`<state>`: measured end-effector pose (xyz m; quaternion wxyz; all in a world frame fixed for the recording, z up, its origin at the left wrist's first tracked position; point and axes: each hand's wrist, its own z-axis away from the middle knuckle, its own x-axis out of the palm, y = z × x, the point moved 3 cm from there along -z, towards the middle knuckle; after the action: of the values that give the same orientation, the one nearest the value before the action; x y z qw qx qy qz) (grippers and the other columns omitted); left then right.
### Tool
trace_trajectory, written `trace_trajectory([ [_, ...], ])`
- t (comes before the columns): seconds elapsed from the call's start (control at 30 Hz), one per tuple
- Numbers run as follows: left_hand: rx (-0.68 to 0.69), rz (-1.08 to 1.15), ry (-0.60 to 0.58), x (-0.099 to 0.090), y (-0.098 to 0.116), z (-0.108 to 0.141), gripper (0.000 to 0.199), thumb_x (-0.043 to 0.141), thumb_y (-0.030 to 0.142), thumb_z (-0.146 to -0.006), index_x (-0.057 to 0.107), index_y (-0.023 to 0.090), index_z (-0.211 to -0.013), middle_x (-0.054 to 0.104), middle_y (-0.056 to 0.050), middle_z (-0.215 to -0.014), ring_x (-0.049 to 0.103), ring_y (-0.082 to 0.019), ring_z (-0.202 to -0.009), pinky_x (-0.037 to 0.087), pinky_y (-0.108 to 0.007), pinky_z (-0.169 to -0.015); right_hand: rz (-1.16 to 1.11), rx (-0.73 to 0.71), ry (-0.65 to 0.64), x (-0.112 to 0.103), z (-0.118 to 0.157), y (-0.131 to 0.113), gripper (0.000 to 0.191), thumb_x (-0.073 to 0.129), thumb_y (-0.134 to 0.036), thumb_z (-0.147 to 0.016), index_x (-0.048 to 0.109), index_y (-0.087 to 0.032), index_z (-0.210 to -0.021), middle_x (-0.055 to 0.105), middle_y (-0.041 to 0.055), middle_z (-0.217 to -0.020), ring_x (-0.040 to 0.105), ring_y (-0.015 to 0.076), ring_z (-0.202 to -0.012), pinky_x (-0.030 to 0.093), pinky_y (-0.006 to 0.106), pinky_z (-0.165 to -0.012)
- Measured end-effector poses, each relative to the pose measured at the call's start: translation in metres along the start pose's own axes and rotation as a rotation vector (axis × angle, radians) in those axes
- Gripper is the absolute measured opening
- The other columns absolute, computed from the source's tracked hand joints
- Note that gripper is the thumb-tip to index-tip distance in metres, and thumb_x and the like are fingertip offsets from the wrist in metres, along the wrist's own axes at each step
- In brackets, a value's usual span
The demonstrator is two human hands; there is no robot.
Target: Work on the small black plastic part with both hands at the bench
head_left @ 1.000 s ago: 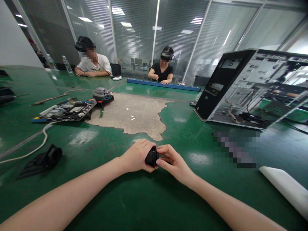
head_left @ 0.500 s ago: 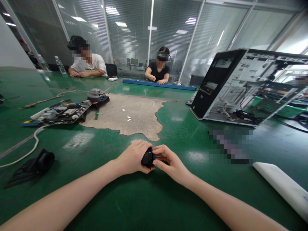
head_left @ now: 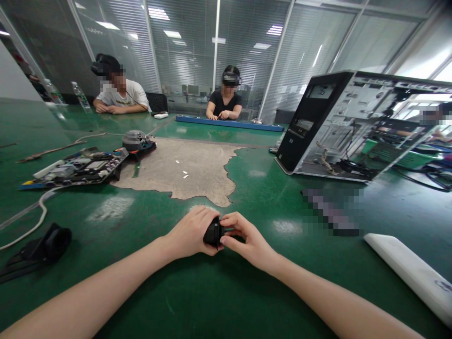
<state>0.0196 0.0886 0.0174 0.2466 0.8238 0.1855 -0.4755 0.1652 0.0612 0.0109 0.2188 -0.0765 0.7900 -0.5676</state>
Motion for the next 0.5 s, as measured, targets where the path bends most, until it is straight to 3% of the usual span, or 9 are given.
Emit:
trace_trajectory([
  [0.23, -0.01, 0.002, -0.007, -0.0009, 0.0003, 0.0002, 0.045, 0.06, 0.033, -0.06, 0.045, 0.014, -0.098, 0.055, -0.006, -0.086, 0.048, -0.023, -0.078, 0.039, -0.035, -0.072, 0.035, 0.033, -0.006, 0.0015, 0.0001, -0.0003, 0.036, 0.055, -0.014, -0.074, 0.042, -0.023, -0.106, 0.047, 0.0041, -0.103, 0.05, 0.0159, -0.098, 0.049, 0.031, -0.08],
  [0.37, -0.004, 0.006, -0.015, -0.0014, -0.0002, 0.0001, 0.047, 0.061, 0.029, -0.057, 0.046, 0.013, -0.098, 0.055, -0.007, -0.088, 0.047, -0.022, -0.079, 0.039, -0.035, -0.074, 0.063, -0.051, -0.012, 0.0014, 0.0021, -0.0027, 0.034, 0.057, -0.012, -0.07, 0.045, -0.023, -0.1, 0.043, 0.004, -0.108, 0.047, 0.0168, -0.103, 0.047, 0.031, -0.084],
  [0.5, -0.012, 0.014, -0.024, -0.0008, -0.0003, -0.0001, 0.045, 0.061, 0.028, -0.057, 0.046, 0.013, -0.098, 0.055, -0.006, -0.088, 0.047, -0.022, -0.079, 0.039, -0.035, -0.074, 0.029, -0.027, -0.02, 0.0015, 0.002, 0.0009, 0.025, 0.057, -0.017, -0.073, 0.047, -0.022, -0.095, 0.043, 0.0041, -0.109, 0.049, 0.0161, -0.102, 0.047, 0.031, -0.084],
])
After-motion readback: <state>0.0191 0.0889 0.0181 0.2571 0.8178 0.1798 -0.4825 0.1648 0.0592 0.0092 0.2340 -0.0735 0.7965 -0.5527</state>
